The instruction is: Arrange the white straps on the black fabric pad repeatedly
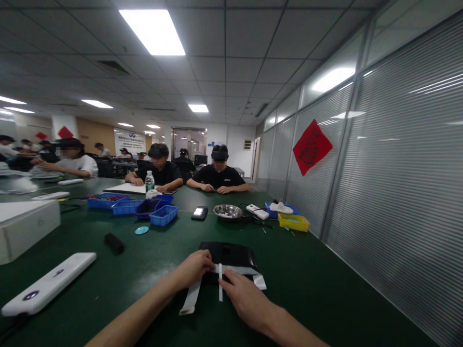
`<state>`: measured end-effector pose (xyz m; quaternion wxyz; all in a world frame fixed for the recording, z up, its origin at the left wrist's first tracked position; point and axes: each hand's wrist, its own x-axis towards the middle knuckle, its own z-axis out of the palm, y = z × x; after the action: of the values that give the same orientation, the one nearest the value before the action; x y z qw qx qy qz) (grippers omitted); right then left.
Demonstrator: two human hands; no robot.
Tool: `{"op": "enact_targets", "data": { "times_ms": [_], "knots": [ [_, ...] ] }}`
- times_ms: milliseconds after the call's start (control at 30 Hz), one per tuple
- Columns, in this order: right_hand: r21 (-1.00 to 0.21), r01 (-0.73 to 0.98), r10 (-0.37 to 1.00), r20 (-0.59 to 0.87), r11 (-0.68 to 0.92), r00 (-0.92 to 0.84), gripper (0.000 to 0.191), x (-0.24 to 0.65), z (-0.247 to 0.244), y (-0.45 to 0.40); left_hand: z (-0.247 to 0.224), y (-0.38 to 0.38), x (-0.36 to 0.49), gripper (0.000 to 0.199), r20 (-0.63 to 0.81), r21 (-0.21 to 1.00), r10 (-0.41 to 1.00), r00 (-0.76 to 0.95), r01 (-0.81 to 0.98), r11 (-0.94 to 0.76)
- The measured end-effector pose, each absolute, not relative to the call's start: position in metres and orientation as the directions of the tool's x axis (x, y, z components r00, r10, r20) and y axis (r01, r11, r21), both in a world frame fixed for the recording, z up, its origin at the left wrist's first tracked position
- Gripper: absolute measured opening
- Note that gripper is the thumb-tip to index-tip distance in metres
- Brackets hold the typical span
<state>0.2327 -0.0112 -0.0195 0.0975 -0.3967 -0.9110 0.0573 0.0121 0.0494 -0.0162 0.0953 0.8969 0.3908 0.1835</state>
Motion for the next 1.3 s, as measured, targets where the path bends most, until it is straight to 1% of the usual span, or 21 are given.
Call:
{"op": "enact_targets", "data": {
  "times_ms": [67, 200, 267, 333, 467, 667, 867, 1033, 1300],
  "knots": [
    [-0.176, 0.722, 0.743, 0.180, 0.669, -0.644, 0.037, 0.227, -0.016, -0.009, -0.016, 0.050, 0.013, 0.034, 0.256, 0.315, 0.735, 0.628, 0.665, -0.677],
    [-0.133, 0.794, 0.800, 0.202, 0.594, -0.565, 0.031, 0.215, -0.004, -0.001, -0.015, 0.049, 0.015, 0.031, 0.248, 0.315, 0.749, 0.614, 0.680, -0.662],
    [-0.111, 0.803, 0.805, 0.200, 0.585, -0.559, 0.028, 0.212, 0.000, 0.004, -0.014, 0.048, 0.016, 0.031, 0.246, 0.315, 0.756, 0.606, 0.688, -0.654],
    [-0.099, 0.798, 0.799, 0.183, 0.594, -0.572, 0.030, 0.211, 0.004, 0.008, -0.013, 0.047, 0.015, 0.032, 0.251, 0.316, 0.755, 0.606, 0.686, -0.655],
    [-0.093, 0.793, 0.798, 0.125, 0.601, -0.590, 0.029, 0.210, 0.008, 0.011, -0.011, 0.045, 0.015, 0.032, 0.255, 0.324, 0.749, 0.612, 0.675, -0.662],
    [-0.136, 0.792, 0.803, 0.129, 0.595, -0.582, 0.032, 0.211, 0.008, 0.008, -0.007, 0.043, 0.016, 0.032, 0.224, 0.330, 0.766, 0.603, 0.692, -0.642],
    [-0.186, 0.793, 0.814, 0.097, 0.580, -0.573, 0.037, 0.214, 0.012, 0.005, -0.013, 0.047, 0.014, 0.032, 0.256, 0.327, 0.752, 0.608, 0.677, -0.659],
    [-0.220, 0.797, 0.824, 0.079, 0.563, -0.560, 0.043, 0.214, 0.009, 0.008, -0.017, 0.050, 0.014, 0.034, 0.254, 0.329, 0.754, 0.606, 0.679, -0.656],
    [-0.180, 0.802, 0.822, 0.103, 0.570, -0.561, 0.045, 0.214, 0.006, 0.007, -0.012, 0.046, 0.015, 0.033, 0.241, 0.331, 0.765, 0.597, 0.691, -0.643]
  ]
}}
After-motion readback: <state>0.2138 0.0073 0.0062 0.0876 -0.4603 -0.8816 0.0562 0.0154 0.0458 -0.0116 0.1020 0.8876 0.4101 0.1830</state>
